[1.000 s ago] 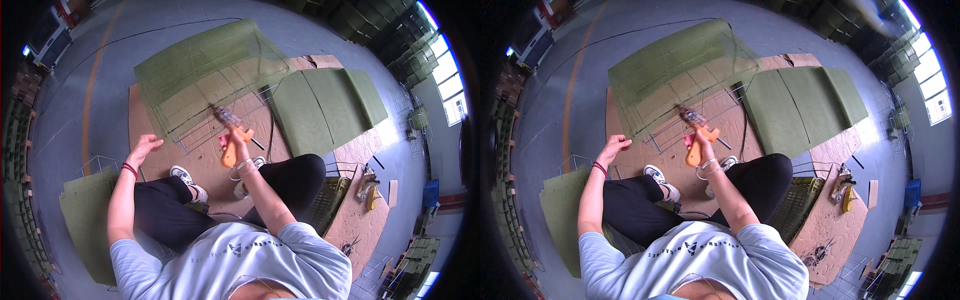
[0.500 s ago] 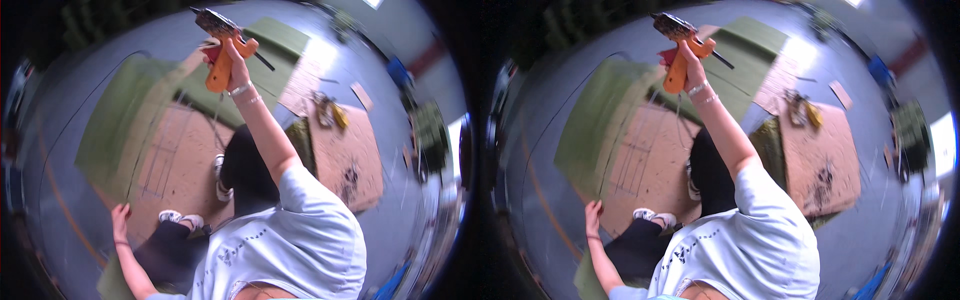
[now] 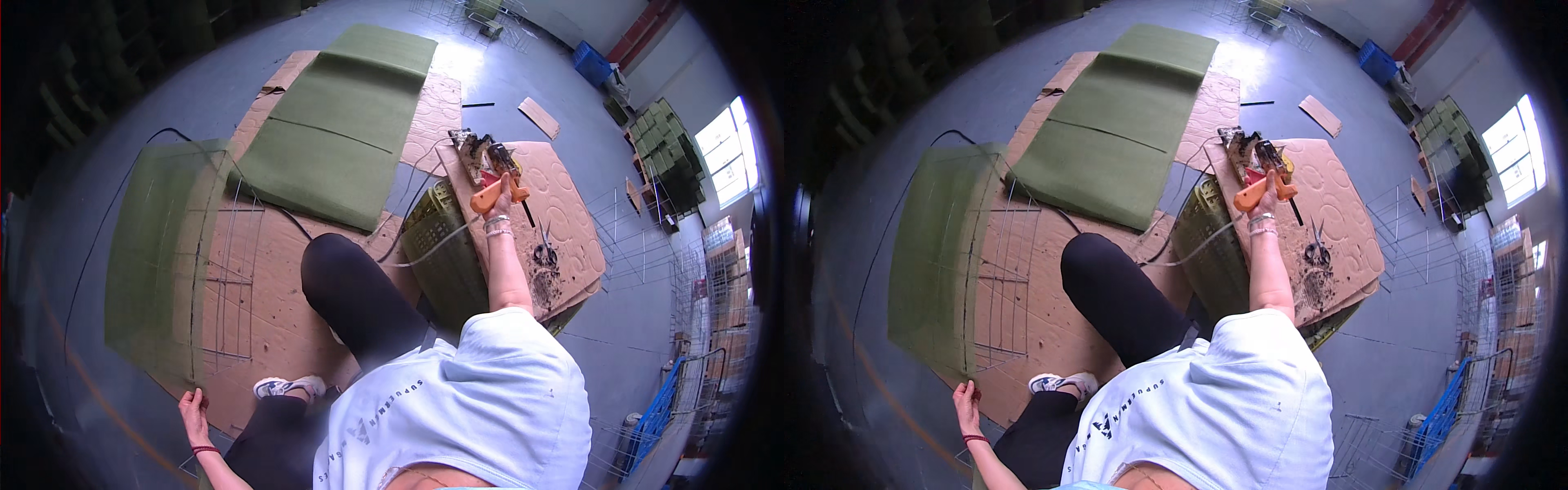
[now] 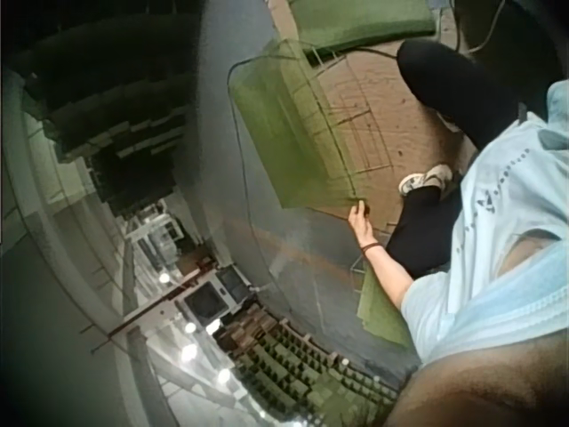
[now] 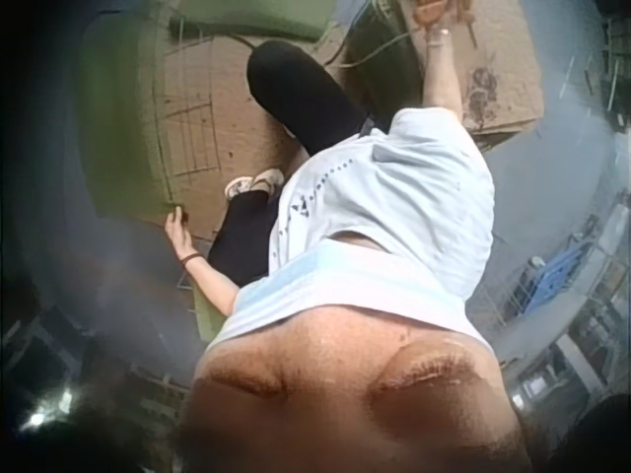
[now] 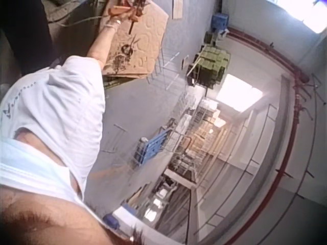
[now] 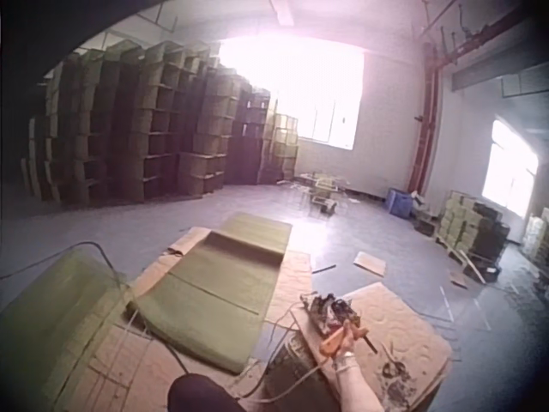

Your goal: Applying hot glue to a wire frame and attaching green mesh fabric to manufacture a panel.

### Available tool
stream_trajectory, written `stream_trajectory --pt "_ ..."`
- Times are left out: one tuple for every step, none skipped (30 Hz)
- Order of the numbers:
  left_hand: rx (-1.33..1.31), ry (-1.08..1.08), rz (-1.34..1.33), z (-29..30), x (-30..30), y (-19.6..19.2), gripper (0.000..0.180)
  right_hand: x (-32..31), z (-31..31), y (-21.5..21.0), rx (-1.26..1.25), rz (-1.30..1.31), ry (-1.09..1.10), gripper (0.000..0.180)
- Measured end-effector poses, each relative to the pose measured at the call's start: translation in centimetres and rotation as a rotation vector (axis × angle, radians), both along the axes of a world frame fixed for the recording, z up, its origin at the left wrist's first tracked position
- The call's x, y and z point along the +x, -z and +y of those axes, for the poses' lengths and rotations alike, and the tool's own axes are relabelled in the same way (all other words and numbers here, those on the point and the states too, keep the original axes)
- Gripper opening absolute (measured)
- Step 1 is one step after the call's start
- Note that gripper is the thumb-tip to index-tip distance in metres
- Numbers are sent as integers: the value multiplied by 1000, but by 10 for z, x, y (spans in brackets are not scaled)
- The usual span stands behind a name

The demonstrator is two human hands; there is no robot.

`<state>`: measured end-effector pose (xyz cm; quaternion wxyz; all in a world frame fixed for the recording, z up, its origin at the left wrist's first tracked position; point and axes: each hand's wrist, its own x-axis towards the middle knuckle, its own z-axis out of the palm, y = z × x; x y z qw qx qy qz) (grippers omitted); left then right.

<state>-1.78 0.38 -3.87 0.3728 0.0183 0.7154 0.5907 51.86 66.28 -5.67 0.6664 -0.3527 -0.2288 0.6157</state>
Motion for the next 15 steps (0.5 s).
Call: stream_trajectory --pt "-7 -20 -3 1 5 -4 17 6 6 11 -7 -3 -20 49" --pt "-5 -7 20 5 7 -8 19 11 14 19 -39 -32 -19 50" --pt "-8 -8 45 7 11 -15 21 11 23 27 -75 -60 -33 52" --pt "-6 14 47 10 12 -19 23 18 25 33 -85 -61 -76 52" --pt "-6 21 52 11 13 -20 25 22 29 42 -123 -99 -77 52" --pt "-3 17 58 14 11 -19 26 29 30 48 -155 -135 -71 52" --pt "-1 13 65 15 9 -16 28 36 30 53 -185 -170 -65 53" --pt "10 20 54 16 5 -11 26 46 30 59 -211 -207 -47 53" --pt "22 26 43 13 3 -9 25 51 31 65 -235 -245 -28 54" --pt "20 -8 48 11 5 -8 25 52 34 69 -256 -287 -6 54" --pt "9 -16 37 11 8 -8 22 54 36 71 -276 -332 25 55" --pt "0 -13 25 11 9 -9 19 60 39 72 -296 -377 67 55" --pt "1 -23 26 11 9 -9 19 68 42 72 -315 -422 115 56" --pt "5 -17 22 12 8 -9 16 81 43 70 -386 -575 97 61" --pt "-5 -34 23 6 12 -12 14 66 35 66 -390 -671 136 64"
